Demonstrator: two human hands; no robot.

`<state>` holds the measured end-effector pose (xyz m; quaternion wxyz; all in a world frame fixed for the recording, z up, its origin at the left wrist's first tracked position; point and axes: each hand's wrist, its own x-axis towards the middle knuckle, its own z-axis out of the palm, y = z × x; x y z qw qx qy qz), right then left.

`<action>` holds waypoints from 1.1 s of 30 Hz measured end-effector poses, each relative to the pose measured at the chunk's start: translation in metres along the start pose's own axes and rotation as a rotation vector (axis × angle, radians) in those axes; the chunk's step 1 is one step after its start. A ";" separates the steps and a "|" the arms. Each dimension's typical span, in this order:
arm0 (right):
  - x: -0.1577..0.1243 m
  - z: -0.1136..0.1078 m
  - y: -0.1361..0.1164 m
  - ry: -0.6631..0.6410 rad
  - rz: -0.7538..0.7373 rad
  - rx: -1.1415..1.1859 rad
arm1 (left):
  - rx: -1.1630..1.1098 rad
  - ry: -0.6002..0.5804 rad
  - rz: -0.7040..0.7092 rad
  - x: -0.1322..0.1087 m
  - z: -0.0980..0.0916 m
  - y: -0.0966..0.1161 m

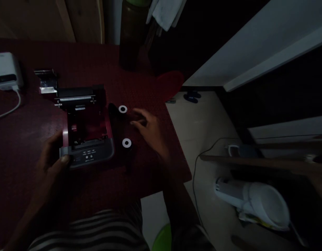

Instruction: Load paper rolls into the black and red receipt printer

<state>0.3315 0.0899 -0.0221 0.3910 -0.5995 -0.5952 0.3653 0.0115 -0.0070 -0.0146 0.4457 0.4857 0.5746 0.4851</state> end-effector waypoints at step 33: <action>-0.005 0.085 -0.146 -0.419 -0.422 -0.950 | -0.015 -0.056 0.004 -0.002 -0.002 0.006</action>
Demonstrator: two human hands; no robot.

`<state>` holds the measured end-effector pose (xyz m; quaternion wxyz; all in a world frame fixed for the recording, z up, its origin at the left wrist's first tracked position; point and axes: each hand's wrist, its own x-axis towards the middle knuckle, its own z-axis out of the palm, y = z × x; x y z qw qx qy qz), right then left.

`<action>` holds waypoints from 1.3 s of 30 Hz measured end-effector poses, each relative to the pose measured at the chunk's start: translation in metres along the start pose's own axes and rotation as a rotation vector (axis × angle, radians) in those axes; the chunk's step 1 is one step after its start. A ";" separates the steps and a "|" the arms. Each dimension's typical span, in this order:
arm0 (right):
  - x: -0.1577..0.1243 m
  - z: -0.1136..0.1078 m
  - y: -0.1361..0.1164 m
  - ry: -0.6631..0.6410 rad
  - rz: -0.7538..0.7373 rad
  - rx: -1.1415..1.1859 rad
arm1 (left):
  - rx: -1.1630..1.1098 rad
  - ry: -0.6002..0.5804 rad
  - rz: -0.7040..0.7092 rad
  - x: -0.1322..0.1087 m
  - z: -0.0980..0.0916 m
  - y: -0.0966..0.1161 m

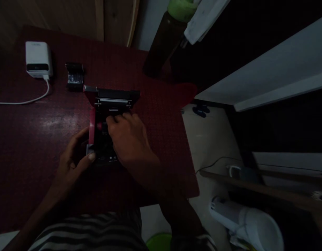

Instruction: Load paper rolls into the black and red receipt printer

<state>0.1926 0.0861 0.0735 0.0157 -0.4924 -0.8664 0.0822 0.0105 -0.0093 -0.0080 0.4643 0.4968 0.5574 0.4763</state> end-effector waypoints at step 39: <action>-0.083 0.036 0.001 0.562 -0.074 0.058 | -0.013 0.186 0.173 0.065 0.007 0.052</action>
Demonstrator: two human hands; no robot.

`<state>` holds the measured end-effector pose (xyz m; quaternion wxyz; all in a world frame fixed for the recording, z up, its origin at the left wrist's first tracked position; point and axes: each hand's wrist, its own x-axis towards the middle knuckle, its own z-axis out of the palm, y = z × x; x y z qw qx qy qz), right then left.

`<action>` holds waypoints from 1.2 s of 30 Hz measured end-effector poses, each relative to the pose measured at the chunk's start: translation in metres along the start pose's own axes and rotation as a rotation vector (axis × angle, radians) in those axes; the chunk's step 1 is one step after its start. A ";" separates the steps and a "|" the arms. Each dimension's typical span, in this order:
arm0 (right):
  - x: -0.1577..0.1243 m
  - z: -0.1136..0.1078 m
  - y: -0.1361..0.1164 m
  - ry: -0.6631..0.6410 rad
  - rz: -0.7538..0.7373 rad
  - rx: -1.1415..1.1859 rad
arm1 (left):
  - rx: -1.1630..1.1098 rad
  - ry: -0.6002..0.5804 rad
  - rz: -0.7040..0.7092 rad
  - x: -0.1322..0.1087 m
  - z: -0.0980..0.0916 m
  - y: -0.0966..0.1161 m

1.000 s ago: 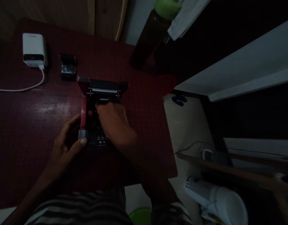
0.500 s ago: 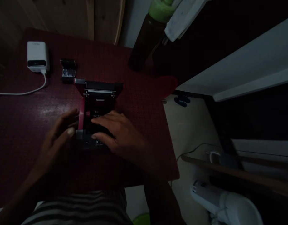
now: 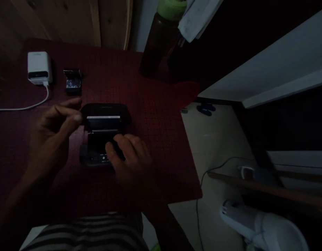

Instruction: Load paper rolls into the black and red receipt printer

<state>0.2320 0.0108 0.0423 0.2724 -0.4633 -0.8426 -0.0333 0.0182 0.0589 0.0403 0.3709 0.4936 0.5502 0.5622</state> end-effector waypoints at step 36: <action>-0.030 0.010 -0.001 0.097 0.784 0.865 | -0.161 -0.072 -0.445 -0.059 -0.017 -0.023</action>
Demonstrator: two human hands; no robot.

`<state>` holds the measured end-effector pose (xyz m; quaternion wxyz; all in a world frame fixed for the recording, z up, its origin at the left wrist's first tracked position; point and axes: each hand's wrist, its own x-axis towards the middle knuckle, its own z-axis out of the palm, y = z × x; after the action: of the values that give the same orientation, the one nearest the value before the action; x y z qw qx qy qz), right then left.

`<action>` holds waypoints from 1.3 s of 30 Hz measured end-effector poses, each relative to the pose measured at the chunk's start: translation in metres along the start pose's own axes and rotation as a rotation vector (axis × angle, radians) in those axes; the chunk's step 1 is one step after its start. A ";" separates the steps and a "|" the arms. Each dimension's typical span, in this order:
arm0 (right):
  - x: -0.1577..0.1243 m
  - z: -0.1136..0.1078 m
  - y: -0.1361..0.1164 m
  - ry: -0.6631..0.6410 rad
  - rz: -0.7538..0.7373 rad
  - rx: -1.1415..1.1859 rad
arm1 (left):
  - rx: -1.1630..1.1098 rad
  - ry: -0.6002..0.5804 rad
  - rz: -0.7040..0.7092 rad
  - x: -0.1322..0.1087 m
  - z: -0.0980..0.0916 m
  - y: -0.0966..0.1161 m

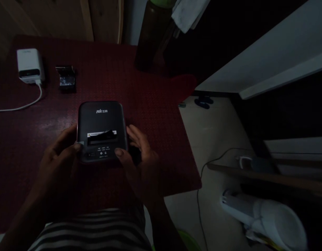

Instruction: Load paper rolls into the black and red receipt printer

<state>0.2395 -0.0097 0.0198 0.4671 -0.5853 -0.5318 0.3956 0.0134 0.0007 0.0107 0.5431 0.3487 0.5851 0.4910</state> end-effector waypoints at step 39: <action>0.028 -0.008 -0.018 -0.047 -0.347 -0.352 | 0.051 0.005 0.010 -0.004 0.005 0.000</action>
<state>0.2462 0.0175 0.0399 0.4067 -0.5481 -0.6956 0.2241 0.0187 -0.0020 0.0127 0.5302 0.3639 0.5971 0.4795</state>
